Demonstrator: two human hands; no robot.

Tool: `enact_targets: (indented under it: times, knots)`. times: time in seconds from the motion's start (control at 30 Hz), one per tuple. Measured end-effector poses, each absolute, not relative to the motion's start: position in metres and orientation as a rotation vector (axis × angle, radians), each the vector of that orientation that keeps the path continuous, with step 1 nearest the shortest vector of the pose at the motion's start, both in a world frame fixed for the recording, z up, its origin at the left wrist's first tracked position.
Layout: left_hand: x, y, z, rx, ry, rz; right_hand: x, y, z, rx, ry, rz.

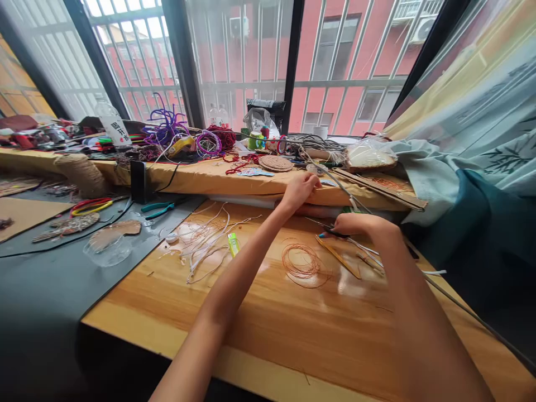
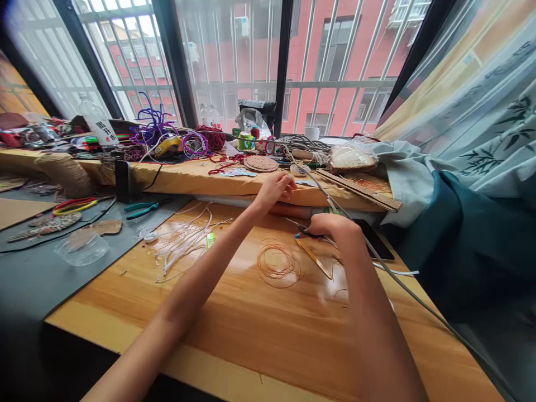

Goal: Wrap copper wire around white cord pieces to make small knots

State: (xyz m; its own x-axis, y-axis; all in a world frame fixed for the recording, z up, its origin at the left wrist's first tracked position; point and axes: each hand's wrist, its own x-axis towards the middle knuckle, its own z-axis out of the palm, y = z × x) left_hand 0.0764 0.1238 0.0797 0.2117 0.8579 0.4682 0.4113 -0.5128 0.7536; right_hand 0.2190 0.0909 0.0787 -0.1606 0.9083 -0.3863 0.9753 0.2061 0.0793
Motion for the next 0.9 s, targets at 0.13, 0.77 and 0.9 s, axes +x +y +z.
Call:
enact_targets:
  times: [0.13, 0.77, 0.9]
  knots:
    - [0.068, 0.101, 0.114, 1.782, 0.762, 1.449, 0.209, 0.094, 0.069, 1.843, 2.115, -0.158]
    - [0.041, 0.071, 0.150, 1.733, 0.746, 1.738, 0.198, 0.088, 0.070, 2.062, 2.213, 0.247]
    - [0.045, 0.068, 0.151, 1.739, 0.742, 1.724, 0.189, 0.089, 0.063, 2.085, 2.241, 0.310]
